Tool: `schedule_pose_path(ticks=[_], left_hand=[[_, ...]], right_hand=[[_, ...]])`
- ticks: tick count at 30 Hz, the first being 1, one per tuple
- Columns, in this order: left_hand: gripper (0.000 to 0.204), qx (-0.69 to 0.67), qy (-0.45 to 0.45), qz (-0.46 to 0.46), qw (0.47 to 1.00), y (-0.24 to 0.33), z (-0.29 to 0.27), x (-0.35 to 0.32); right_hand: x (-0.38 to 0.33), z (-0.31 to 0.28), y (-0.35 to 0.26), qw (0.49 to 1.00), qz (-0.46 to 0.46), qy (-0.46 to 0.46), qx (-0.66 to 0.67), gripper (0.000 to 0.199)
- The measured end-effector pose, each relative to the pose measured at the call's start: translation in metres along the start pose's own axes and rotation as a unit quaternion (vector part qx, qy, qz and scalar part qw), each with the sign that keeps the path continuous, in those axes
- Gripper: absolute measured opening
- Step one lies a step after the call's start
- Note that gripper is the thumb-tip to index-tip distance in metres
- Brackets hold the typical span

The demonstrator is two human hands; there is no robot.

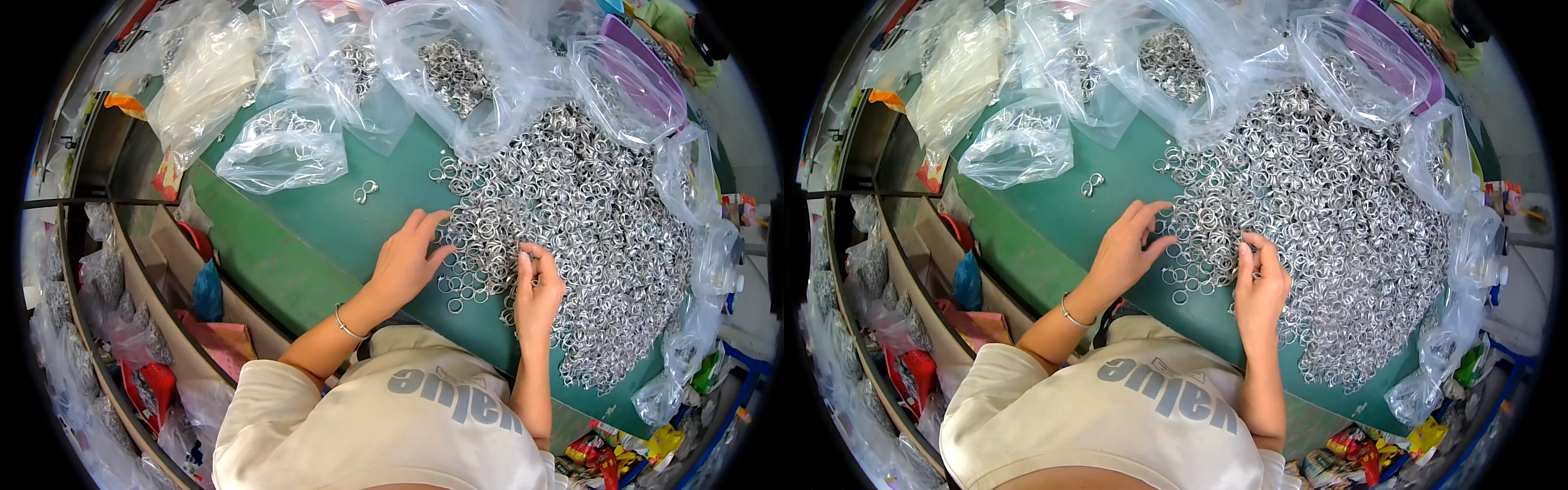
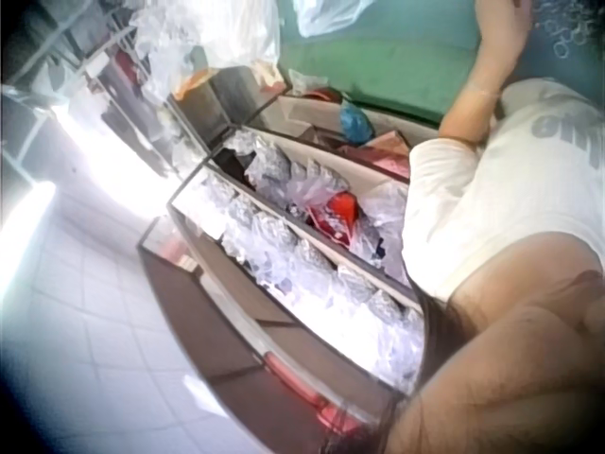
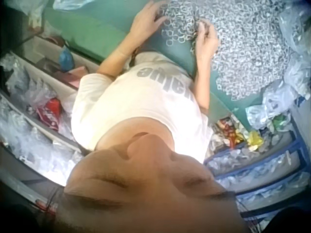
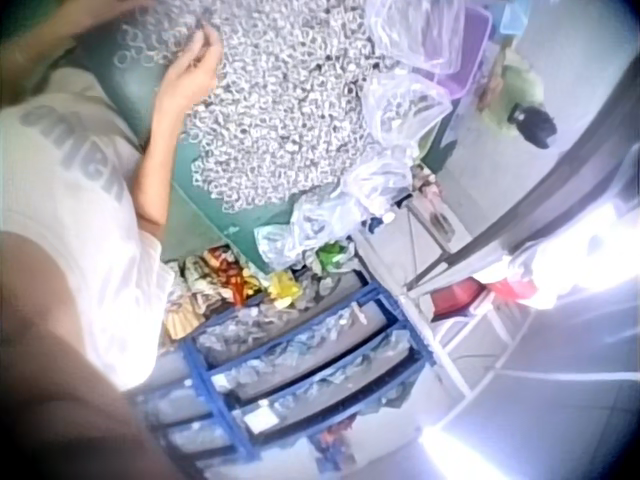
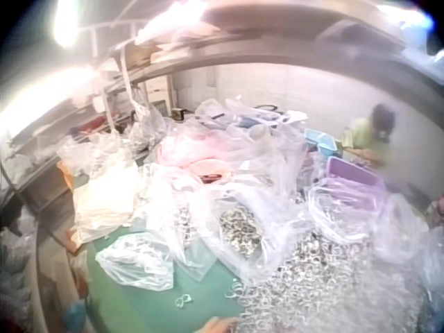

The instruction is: The person sorts and joins small metal rings on a green workbench by hand, picking up individual rings from a large pile and placing them into a purple tray.

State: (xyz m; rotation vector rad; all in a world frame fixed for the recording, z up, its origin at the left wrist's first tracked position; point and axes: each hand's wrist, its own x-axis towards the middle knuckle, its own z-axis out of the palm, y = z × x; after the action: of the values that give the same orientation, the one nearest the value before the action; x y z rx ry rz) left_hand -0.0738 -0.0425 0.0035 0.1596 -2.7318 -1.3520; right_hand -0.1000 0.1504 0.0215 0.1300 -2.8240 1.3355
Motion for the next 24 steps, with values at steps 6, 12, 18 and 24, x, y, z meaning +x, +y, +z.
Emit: schedule_pose_path(ticks=[6, 12, 18, 24], left_hand=[[0.031, -0.335, -0.033, -0.043, 0.941, -0.009, 0.002, 0.015], [0.044, -0.739, -0.144, -0.244, 0.611, -0.01, -0.005, 0.015], [0.048, -0.756, -0.146, -0.254, 0.586, -0.007, -0.005, 0.011], [0.045, -0.759, -0.177, -0.265, 0.567, -0.002, -0.005, 0.004]], right_hand=[[0.014, 0.008, -0.004, 0.96, 0.038, -0.082, 0.265, 0.023], [0.015, -0.003, 0.004, 0.774, 0.217, -0.135, 0.579, 0.033], [0.002, -0.008, 0.007, 0.768, 0.206, -0.148, 0.588, 0.039], [-0.01, 0.002, -0.008, 0.765, 0.17, -0.175, 0.596, 0.052]])
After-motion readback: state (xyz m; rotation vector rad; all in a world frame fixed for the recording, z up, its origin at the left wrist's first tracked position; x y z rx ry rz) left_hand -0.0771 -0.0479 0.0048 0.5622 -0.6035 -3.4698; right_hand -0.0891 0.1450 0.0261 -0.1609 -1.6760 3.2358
